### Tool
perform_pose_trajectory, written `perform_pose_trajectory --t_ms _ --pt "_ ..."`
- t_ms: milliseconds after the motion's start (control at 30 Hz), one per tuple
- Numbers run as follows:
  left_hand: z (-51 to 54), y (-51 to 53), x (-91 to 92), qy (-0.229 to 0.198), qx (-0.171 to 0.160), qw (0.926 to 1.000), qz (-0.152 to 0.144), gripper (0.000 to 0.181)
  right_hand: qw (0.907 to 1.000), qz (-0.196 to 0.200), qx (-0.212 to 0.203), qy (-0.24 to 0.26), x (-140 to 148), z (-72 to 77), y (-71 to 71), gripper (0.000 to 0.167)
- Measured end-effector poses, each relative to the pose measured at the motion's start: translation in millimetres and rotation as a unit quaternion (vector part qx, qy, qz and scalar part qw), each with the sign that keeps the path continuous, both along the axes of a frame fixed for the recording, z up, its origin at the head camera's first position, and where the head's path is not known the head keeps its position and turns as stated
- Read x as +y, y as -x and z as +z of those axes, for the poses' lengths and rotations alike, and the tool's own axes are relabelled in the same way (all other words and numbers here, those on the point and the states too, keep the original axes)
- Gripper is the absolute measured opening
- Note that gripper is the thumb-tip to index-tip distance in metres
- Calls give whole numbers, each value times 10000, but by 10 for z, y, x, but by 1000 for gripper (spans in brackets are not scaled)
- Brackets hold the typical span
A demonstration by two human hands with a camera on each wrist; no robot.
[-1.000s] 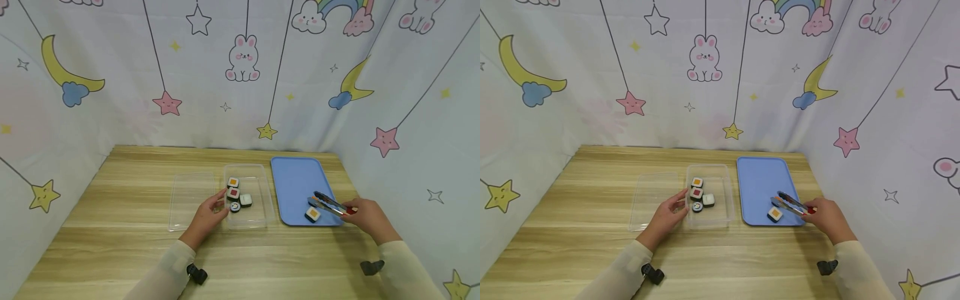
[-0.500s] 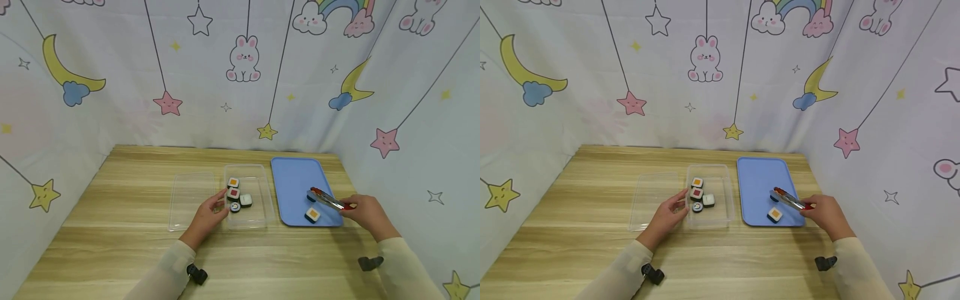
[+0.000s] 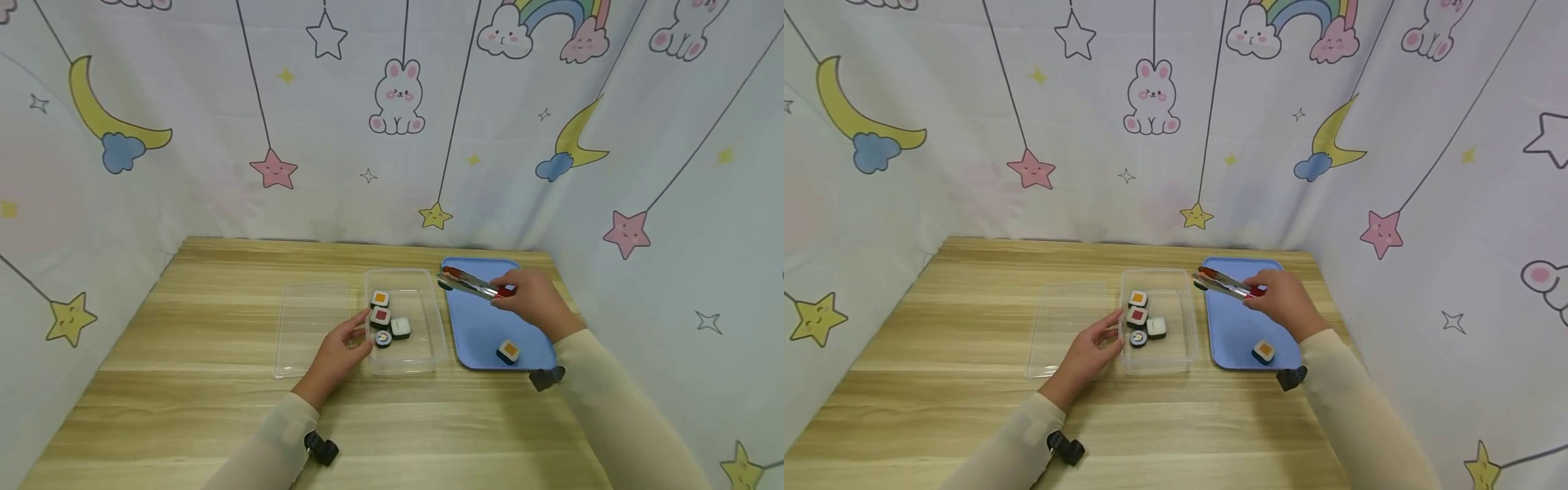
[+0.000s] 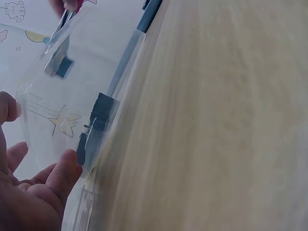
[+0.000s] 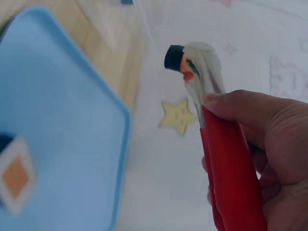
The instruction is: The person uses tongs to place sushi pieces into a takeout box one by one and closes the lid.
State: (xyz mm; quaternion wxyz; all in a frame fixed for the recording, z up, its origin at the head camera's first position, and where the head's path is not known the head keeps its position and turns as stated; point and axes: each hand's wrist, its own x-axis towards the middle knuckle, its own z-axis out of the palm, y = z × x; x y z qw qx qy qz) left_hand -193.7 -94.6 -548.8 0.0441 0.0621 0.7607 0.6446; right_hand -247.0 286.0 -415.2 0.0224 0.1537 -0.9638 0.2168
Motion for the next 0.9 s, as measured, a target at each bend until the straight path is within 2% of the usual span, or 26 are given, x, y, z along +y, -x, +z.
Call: perform_pose_trajectory --t_ms 200,367,467,733,900 --pt "20 -12 4 -36 22 10000 15 64 9984 405 -219 -333 -554 -137 234 34" --pt "3 -2 -7 -18 -26 10000 6 64 9953 674 -347 -596 -814 -241 322 33" --pt "11 0 -16 14 -7 10000 -4 64 9942 710 -394 -700 -912 -256 341 34" --pt "-2 6 -19 -3 57 10000 -46 65 9923 722 -455 -899 -968 -243 346 39" --pt "6 2 -23 -34 25 9999 -91 65 9963 617 -251 -541 -740 -171 234 44"
